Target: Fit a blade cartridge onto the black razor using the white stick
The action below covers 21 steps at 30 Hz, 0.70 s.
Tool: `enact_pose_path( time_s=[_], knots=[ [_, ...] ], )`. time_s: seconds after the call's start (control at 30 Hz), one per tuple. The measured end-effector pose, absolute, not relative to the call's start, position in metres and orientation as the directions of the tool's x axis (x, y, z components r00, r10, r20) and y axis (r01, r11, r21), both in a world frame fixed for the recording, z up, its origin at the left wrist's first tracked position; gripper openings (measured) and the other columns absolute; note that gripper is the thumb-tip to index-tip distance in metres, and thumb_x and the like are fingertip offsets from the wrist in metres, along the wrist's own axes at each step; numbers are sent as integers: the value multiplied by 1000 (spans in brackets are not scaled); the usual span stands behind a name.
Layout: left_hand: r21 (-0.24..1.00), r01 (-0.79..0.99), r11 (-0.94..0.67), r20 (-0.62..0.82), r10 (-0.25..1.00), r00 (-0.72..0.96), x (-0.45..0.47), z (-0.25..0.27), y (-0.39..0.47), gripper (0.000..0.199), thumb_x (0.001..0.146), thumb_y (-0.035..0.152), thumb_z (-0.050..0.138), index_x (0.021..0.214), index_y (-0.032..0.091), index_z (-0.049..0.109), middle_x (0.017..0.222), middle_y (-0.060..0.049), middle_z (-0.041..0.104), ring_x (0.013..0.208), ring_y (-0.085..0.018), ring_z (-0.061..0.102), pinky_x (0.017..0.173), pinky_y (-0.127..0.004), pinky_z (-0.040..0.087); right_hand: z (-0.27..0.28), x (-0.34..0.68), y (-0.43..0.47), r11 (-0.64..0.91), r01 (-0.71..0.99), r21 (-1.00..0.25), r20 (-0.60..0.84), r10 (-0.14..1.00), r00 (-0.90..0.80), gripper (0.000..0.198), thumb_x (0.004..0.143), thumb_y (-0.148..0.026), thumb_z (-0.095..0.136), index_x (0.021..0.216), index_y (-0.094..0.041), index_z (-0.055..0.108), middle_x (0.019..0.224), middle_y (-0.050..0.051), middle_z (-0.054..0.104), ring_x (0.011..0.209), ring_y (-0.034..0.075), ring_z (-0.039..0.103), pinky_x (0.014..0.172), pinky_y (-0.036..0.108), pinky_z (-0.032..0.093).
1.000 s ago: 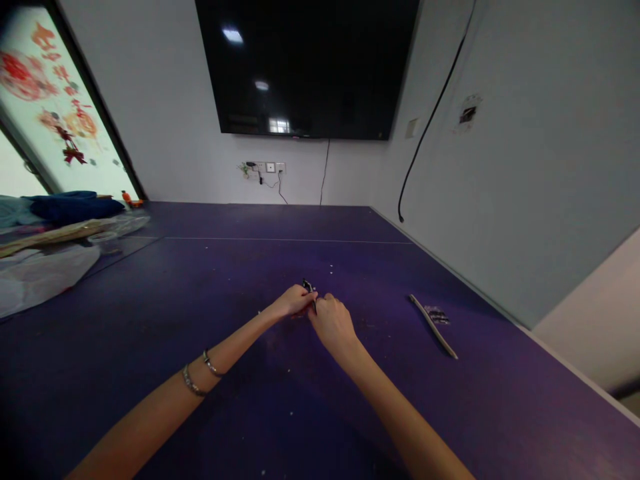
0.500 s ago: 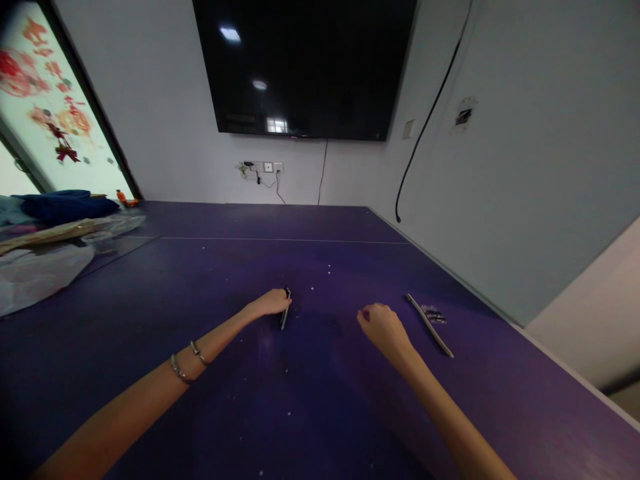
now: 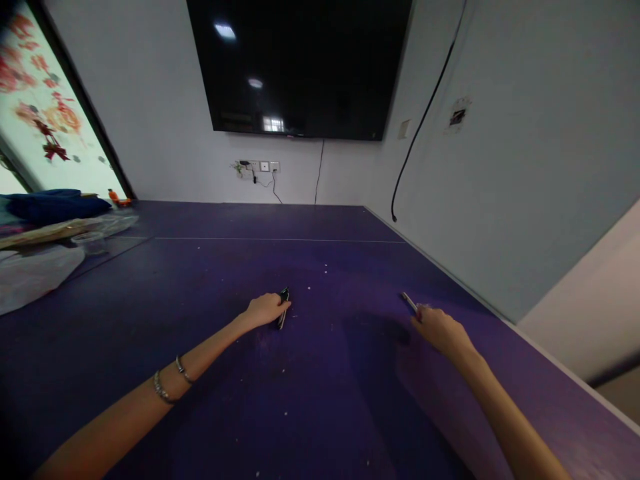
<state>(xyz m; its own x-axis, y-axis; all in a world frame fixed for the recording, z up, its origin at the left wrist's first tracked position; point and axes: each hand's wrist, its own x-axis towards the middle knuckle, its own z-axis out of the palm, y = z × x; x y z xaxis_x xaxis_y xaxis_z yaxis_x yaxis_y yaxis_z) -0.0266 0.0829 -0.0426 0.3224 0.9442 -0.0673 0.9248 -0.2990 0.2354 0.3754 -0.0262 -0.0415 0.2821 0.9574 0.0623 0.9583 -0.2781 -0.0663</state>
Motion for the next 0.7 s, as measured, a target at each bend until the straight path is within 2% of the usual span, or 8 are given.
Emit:
enact_pose_path(
  time_s=[0.23,0.4,0.57,0.7],
  knots=[
    [217,931,-294,-45,949,311,-34,-48,60,40,81,50,41,79,18,66,85,-13,68,82,-28,65,70,-38,48,-65,422,-29,-309,951,-21,-30,951,308,46,82,-58,35,78,-19,60,69,8,65,63,23,63,50,26,35],
    [208,938,-278,-36,956,291,-28,-51,56,35,81,43,42,79,18,66,83,-12,68,82,-27,65,70,-36,48,-73,430,-29,-242,966,-89,-57,970,237,41,85,-50,36,77,-19,61,68,7,65,62,21,63,51,25,34],
    [206,944,-257,-28,963,268,-23,-52,56,33,80,41,43,79,17,66,83,-12,68,82,-26,65,70,-34,48,-66,409,-25,-214,976,-51,-40,976,212,34,85,-40,40,76,-17,63,74,10,66,68,22,63,52,25,33],
    [202,947,-250,-18,966,259,-22,-52,56,35,81,40,41,79,17,67,83,-11,68,81,-26,65,70,-36,48,-55,354,-18,-229,972,-42,8,973,230,40,86,-40,36,77,-15,65,74,12,67,71,24,65,54,27,37]
  ],
)
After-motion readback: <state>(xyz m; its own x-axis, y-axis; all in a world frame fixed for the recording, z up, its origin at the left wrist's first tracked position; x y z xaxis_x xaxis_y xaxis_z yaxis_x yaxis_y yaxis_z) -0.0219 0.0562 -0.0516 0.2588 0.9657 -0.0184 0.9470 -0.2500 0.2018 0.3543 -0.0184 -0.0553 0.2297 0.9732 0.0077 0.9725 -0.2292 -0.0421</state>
